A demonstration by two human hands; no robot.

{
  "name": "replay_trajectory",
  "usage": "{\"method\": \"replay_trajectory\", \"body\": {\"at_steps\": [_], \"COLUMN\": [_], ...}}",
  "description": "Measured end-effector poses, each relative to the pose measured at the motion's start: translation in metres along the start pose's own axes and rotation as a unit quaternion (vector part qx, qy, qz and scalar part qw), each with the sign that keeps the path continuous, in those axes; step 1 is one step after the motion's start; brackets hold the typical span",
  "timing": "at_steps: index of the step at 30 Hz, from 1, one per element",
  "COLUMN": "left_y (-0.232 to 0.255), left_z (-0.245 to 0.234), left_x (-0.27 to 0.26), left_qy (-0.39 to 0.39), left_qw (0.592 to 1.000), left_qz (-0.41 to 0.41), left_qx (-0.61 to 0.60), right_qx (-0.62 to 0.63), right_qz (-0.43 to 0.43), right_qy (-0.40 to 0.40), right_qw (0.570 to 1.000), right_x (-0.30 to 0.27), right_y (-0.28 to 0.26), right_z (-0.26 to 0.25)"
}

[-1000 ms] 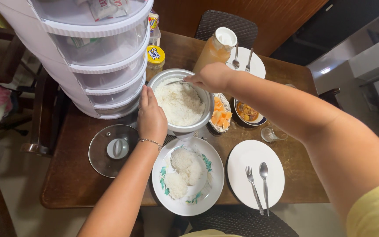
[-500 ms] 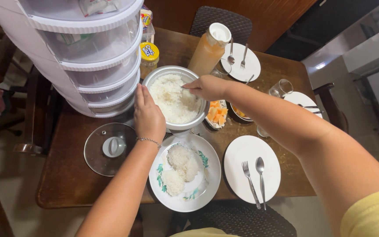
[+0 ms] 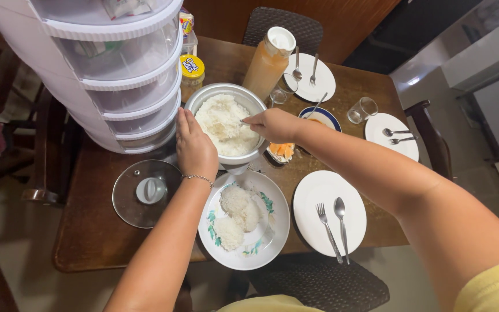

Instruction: Serve rice from a rice cooker onto a plate and set it on a dining table with other dishes.

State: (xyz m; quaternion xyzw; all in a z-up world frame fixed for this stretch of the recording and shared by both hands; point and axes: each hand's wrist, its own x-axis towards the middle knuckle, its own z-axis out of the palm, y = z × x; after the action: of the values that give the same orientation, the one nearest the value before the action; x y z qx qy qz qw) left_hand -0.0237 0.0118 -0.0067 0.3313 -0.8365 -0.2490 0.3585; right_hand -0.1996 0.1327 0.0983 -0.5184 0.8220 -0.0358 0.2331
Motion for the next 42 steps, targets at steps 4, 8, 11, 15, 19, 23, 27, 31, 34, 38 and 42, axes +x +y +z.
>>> {"method": "replay_trajectory", "body": {"at_steps": [4,8,11,15,19,23,27,31,34,38,42], "left_y": [-0.004,-0.003,-0.003,0.015,0.047,0.074,0.092,0.095,0.093,0.078,0.056], "left_z": [0.005,0.003,0.002,-0.025,-0.047,-0.057,-0.060,-0.057,-0.052,-0.028,-0.001], "left_x": [0.002,0.002,0.002,-0.002,-0.013,-0.027,-0.041,-0.062,-0.081,-0.106,-0.122], "left_qy": [-0.008,-0.016,-0.017,-0.018,-0.038,-0.076,-0.135,-0.160,-0.200,-0.253,-0.314], "left_qw": [1.000,1.000,1.000,1.000,0.997,0.979,0.962,0.954,0.948,0.941,0.936], "left_qz": [-0.015,-0.021,-0.015,0.006,0.053,0.097,0.106,0.139,0.135,0.129,0.090], "left_qx": [0.002,-0.006,0.001,-0.004,-0.049,-0.164,-0.214,-0.211,-0.209,-0.186,-0.133], "right_qx": [0.016,0.143,0.319,0.523,0.567,0.581,0.580,0.568,0.540,0.393,0.188], "right_qz": [0.036,0.077,0.169,0.224,0.218,0.220,0.231,0.251,0.270,0.344,0.282], "right_qy": [-0.011,-0.036,-0.065,-0.090,-0.084,-0.085,-0.087,-0.076,-0.072,-0.021,0.192], "right_qw": [0.999,0.986,0.930,0.817,0.790,0.779,0.776,0.780,0.794,0.853,0.921], "right_x": [-0.011,-0.018,-0.030,-0.040,-0.064,-0.101,-0.139,-0.169,-0.180,-0.182,-0.159], "right_y": [-0.004,0.006,-0.001,0.003,0.006,0.008,0.013,0.013,0.014,-0.004,0.047], "right_z": [0.003,0.015,0.014,0.019,0.016,0.011,0.019,0.044,0.075,0.114,0.233]}}
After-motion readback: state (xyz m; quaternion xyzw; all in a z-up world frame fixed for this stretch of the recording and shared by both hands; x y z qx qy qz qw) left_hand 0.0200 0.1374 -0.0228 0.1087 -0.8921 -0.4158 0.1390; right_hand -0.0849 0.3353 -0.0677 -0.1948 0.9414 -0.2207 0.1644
